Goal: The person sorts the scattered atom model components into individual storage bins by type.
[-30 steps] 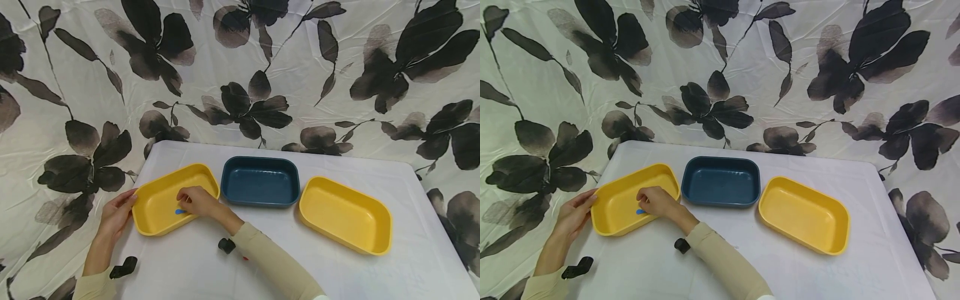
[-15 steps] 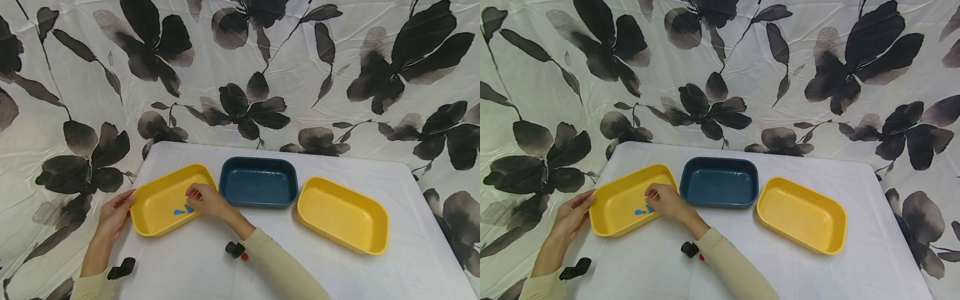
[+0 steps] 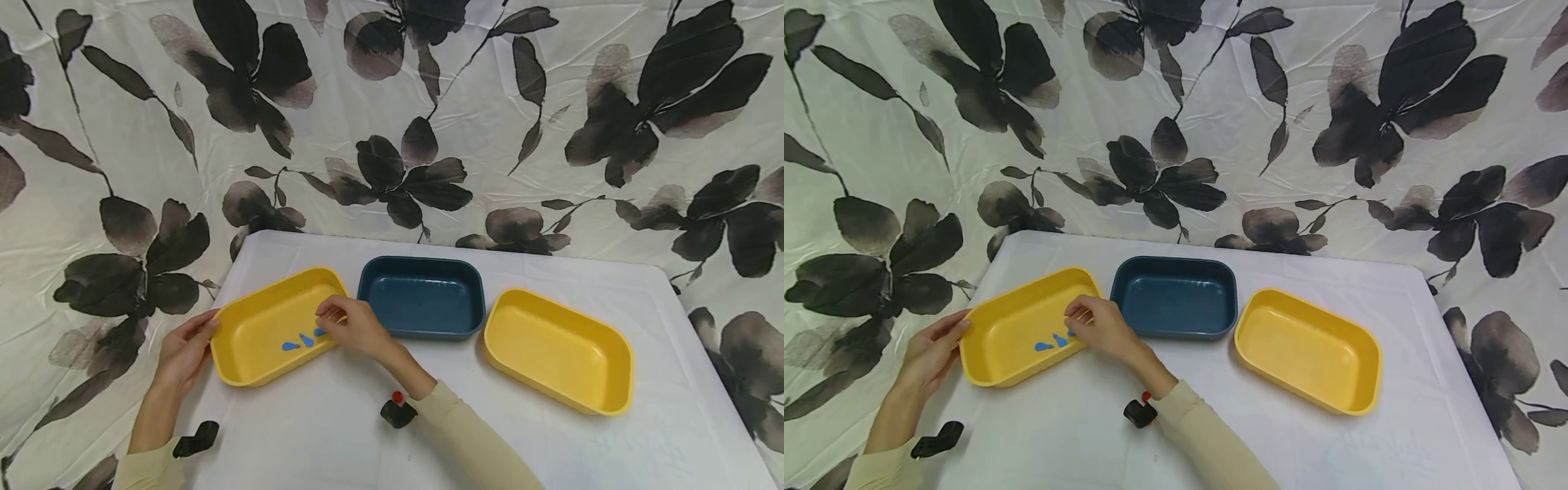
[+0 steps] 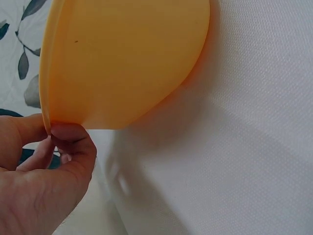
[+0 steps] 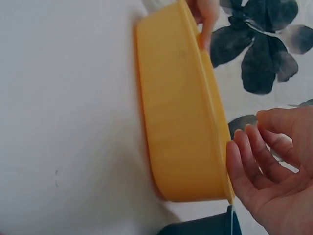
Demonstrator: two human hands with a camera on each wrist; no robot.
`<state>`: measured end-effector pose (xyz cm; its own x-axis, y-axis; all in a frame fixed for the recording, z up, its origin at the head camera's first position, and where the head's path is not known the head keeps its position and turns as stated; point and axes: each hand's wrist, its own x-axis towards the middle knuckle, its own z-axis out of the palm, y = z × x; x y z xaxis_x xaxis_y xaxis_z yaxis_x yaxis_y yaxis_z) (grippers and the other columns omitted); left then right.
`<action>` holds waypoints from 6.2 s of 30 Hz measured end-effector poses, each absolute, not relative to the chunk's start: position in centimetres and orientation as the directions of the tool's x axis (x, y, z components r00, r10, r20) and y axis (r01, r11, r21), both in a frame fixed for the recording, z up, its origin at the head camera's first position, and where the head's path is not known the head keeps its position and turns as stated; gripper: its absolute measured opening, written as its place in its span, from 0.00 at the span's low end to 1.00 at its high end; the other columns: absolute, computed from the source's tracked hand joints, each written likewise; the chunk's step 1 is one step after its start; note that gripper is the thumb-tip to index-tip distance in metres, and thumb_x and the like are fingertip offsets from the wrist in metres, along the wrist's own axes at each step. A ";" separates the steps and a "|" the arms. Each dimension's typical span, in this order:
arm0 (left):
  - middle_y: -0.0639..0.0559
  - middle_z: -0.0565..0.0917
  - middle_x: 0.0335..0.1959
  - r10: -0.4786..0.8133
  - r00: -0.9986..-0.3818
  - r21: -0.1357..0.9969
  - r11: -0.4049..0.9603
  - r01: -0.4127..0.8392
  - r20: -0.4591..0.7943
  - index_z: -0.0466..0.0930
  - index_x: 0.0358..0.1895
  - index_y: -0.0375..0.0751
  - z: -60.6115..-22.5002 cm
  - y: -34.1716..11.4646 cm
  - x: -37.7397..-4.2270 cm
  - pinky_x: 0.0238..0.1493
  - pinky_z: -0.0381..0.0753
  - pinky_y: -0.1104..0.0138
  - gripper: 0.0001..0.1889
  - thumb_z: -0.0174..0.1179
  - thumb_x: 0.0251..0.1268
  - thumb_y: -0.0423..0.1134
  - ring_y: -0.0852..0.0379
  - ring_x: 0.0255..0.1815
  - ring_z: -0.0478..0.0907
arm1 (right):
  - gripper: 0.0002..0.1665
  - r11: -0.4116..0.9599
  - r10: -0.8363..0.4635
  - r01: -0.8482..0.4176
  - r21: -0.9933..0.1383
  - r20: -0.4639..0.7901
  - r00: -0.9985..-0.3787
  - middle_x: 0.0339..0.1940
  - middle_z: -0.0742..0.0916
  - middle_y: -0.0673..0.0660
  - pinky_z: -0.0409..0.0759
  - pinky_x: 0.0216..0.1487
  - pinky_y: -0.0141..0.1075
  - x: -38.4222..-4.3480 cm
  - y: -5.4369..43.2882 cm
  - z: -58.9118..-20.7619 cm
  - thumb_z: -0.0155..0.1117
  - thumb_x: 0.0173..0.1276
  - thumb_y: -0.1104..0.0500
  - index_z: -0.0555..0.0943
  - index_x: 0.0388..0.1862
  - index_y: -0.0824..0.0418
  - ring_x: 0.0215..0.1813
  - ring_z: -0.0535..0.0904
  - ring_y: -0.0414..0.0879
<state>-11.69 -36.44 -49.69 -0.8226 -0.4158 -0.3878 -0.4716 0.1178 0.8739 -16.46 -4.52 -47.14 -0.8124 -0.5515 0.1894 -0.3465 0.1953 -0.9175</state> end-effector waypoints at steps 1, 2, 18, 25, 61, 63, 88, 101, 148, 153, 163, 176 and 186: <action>0.57 0.73 0.58 -0.417 -0.822 0.873 0.118 -0.473 -0.389 0.63 0.79 0.40 -49.7 -36.4 -11.7 0.42 0.80 0.82 0.31 0.55 0.79 0.48 0.65 0.50 0.74 | 0.06 0.192 -0.545 -0.339 -0.921 0.187 -0.817 0.38 0.88 0.60 0.82 0.47 0.28 -16.4 -4.3 -47.1 0.66 0.71 0.67 0.83 0.45 0.69 0.40 0.82 0.45; 0.57 0.73 0.58 -0.417 -0.821 0.872 0.120 -0.474 -0.389 0.63 0.79 0.40 -49.7 -36.4 -11.7 0.42 0.80 0.82 0.31 0.55 0.80 0.48 0.65 0.50 0.74 | 0.06 0.192 -0.539 -0.334 -0.923 0.185 -0.822 0.38 0.87 0.60 0.82 0.47 0.28 -16.3 -4.1 -47.1 0.66 0.71 0.67 0.83 0.45 0.69 0.40 0.82 0.45; 0.60 0.73 0.55 -0.406 -0.828 0.886 0.085 -0.455 -0.386 0.62 0.79 0.39 -49.6 -36.3 -11.5 0.42 0.80 0.82 0.32 0.56 0.79 0.47 0.67 0.48 0.75 | 0.08 0.161 -0.466 -0.278 -0.947 0.176 -0.867 0.41 0.88 0.57 0.83 0.50 0.30 -14.1 -0.3 -47.0 0.69 0.72 0.63 0.84 0.47 0.65 0.42 0.82 0.44; 0.61 0.73 0.54 -0.408 -0.825 0.888 0.070 -0.455 -0.391 0.63 0.79 0.40 -49.6 -36.3 -11.5 0.41 0.80 0.83 0.32 0.57 0.78 0.48 0.67 0.47 0.74 | 0.08 0.161 -0.437 -0.265 -0.951 0.172 -0.883 0.42 0.87 0.53 0.83 0.52 0.32 -13.0 1.5 -47.0 0.69 0.73 0.62 0.84 0.48 0.62 0.43 0.81 0.44; 0.61 0.72 0.53 -0.380 -0.852 0.890 0.135 -0.436 -0.360 0.62 0.79 0.38 -49.7 -36.5 -11.0 0.43 0.80 0.81 0.33 0.55 0.79 0.49 0.70 0.45 0.75 | 0.09 0.239 -0.348 -0.299 -0.924 0.206 -0.915 0.41 0.87 0.50 0.85 0.51 0.35 -9.4 9.1 -49.5 0.70 0.73 0.58 0.84 0.48 0.61 0.42 0.82 0.44; 0.62 0.72 0.53 -0.382 -0.849 0.890 0.122 -0.439 -0.366 0.62 0.79 0.39 -49.6 -36.5 -11.1 0.42 0.80 0.82 0.33 0.56 0.79 0.50 0.70 0.45 0.75 | 0.10 0.246 -0.349 -0.296 -0.923 0.200 -0.915 0.40 0.87 0.50 0.85 0.51 0.35 -9.2 9.4 -49.7 0.70 0.72 0.58 0.84 0.47 0.63 0.42 0.82 0.44; 0.64 0.73 0.49 -0.386 -0.834 0.897 0.035 -0.440 -0.394 0.63 0.79 0.41 -49.6 -36.4 -11.2 0.41 0.80 0.81 0.32 0.58 0.78 0.47 0.70 0.44 0.75 | 0.10 0.401 -0.523 -0.417 -0.815 0.170 -0.835 0.39 0.85 0.52 0.84 0.41 0.32 -5.6 12.6 -51.5 0.72 0.66 0.68 0.83 0.45 0.63 0.36 0.78 0.36; 0.64 0.73 0.49 -0.388 -0.840 0.898 0.063 -0.435 -0.380 0.63 0.78 0.39 -49.7 -36.4 -11.2 0.41 0.80 0.81 0.31 0.57 0.78 0.47 0.70 0.43 0.75 | 0.11 0.494 -0.564 -0.510 -0.704 0.187 -0.804 0.41 0.86 0.52 0.81 0.40 0.27 -3.5 12.1 -52.1 0.70 0.66 0.71 0.84 0.46 0.62 0.37 0.76 0.35; 0.64 0.73 0.49 -0.399 -0.825 0.891 0.042 -0.452 -0.400 0.65 0.78 0.41 -49.4 -36.3 -11.3 0.41 0.80 0.82 0.31 0.58 0.78 0.47 0.69 0.43 0.76 | 0.12 0.643 -0.656 -0.513 -0.569 -0.064 -0.752 0.45 0.82 0.45 0.82 0.54 0.30 -2.6 12.7 -51.8 0.70 0.70 0.65 0.87 0.50 0.54 0.45 0.78 0.36; 0.63 0.73 0.49 -0.399 -0.820 0.885 0.044 -0.464 -0.410 0.65 0.78 0.42 -49.3 -36.4 -11.2 0.41 0.80 0.81 0.31 0.58 0.78 0.47 0.68 0.43 0.75 | 0.09 0.615 -0.687 -0.567 -0.548 -0.019 -0.727 0.44 0.81 0.45 0.82 0.55 0.31 -2.8 12.6 -51.7 0.70 0.70 0.64 0.86 0.45 0.53 0.45 0.78 0.37; 0.63 0.74 0.48 -0.390 -0.834 0.893 0.062 -0.447 -0.390 0.65 0.78 0.41 -49.5 -36.4 -11.2 0.41 0.81 0.81 0.31 0.58 0.78 0.48 0.69 0.41 0.76 | 0.09 0.610 -0.710 -0.561 -0.560 -0.070 -0.701 0.44 0.84 0.44 0.82 0.57 0.33 -3.7 12.2 -50.8 0.71 0.70 0.64 0.88 0.45 0.52 0.47 0.79 0.37; 0.61 0.73 0.54 -0.402 -0.830 0.872 0.132 -0.471 -0.388 0.64 0.78 0.41 -49.4 -36.2 -11.3 0.42 0.80 0.81 0.32 0.56 0.79 0.50 0.67 0.45 0.75 | 0.13 0.425 -0.718 -0.642 -0.638 0.195 -0.668 0.40 0.83 0.48 0.80 0.49 0.26 -5.6 12.1 -50.7 0.68 0.70 0.70 0.84 0.50 0.59 0.42 0.77 0.36; 0.63 0.73 0.51 -0.407 -0.819 0.875 0.090 -0.476 -0.404 0.64 0.78 0.41 -49.4 -36.4 -11.0 0.42 0.80 0.82 0.32 0.57 0.78 0.50 0.67 0.44 0.75 | 0.15 0.407 -0.698 -0.578 -0.708 0.167 -0.696 0.44 0.81 0.51 0.81 0.49 0.26 -7.6 11.7 -50.6 0.65 0.72 0.71 0.85 0.55 0.61 0.44 0.77 0.36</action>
<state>-11.02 -36.40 -49.39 -0.8195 -0.4066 -0.4039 -0.4758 0.0898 0.8750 -7.56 11.66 -50.60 -0.6961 -0.6982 0.1669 -0.5776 0.4066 -0.7079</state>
